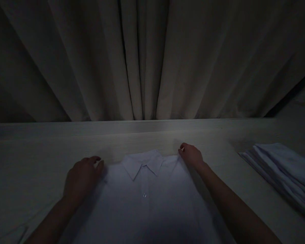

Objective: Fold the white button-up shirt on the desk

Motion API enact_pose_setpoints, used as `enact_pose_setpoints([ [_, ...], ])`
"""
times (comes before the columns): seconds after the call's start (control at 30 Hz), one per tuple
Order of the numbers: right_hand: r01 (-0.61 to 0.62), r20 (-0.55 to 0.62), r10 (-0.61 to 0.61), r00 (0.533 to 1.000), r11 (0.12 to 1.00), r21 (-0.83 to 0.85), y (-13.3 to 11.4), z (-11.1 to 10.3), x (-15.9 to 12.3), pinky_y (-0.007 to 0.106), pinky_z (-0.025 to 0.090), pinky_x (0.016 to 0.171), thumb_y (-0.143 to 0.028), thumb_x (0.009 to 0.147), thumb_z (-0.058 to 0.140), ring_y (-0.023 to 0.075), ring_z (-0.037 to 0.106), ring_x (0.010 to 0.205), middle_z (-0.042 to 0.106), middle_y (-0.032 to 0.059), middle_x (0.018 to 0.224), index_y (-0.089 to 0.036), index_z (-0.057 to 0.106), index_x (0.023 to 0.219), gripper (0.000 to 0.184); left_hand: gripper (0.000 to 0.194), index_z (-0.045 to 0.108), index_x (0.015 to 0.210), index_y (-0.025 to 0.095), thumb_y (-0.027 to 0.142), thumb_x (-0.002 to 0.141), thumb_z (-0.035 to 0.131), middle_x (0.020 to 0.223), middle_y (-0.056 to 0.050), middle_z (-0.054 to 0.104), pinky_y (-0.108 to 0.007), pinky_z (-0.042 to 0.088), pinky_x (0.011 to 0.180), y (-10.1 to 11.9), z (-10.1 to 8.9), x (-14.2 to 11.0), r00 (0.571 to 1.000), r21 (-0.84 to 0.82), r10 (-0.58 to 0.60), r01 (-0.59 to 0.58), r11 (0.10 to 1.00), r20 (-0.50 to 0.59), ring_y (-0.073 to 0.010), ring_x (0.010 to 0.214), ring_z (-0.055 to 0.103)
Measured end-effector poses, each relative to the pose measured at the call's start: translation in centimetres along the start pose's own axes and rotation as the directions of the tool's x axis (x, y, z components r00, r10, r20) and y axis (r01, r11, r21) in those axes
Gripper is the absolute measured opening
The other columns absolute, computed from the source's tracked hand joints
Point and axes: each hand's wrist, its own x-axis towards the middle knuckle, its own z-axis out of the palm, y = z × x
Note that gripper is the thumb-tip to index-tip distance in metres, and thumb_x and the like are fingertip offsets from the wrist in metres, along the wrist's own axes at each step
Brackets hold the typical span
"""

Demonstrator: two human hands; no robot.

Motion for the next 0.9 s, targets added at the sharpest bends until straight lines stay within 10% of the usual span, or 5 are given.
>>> enact_pose_setpoints([
  [0.27,-0.016,-0.123,0.082,0.989,0.886,0.463,11.5,4.0,-16.7,0.034,0.048,0.080,-0.030,0.079,0.046,0.0210,0.061,0.088,0.065,0.0076,0.099,-0.024,0.058,0.101,0.026,0.035,0.062,0.095,0.022,0.043,0.086,0.035,0.096,-0.006,0.070,-0.032,0.044,0.077,17.9,2.1,-2.4,0.905,-0.355,0.377,-0.292,0.888,0.196,-0.0202,0.088,0.062],
  [0.43,0.039,-0.116,0.016,0.993,0.889,0.457,11.7,6.2,-19.6,0.036,0.047,0.086,-0.024,0.077,0.052,0.0221,0.060,0.094,0.065,0.0066,0.099,-0.027,0.061,0.097,0.022,0.041,0.062,0.098,0.021,0.049,0.085,0.036,0.099,-0.012,0.070,-0.036,0.044,0.076,26.3,6.4,-2.3,0.860,-0.285,0.421,-0.342,0.895,0.290,-0.0248,0.091,0.063],
  [0.9,-0.012,-0.144,0.071,0.987,0.926,0.376,12.8,6.7,-18.8,0.036,0.045,0.082,-0.016,0.085,0.038,0.0213,0.059,0.089,0.066,0.0070,0.094,-0.024,0.060,0.095,0.025,0.033,0.056,0.085,0.019,0.043,0.087,0.033,0.088,-0.010,0.067,-0.033,0.043,0.070,29.1,10.0,-0.8,0.879,-0.136,0.397,-0.374,0.917,0.264,-0.0213,0.082,0.060],
])
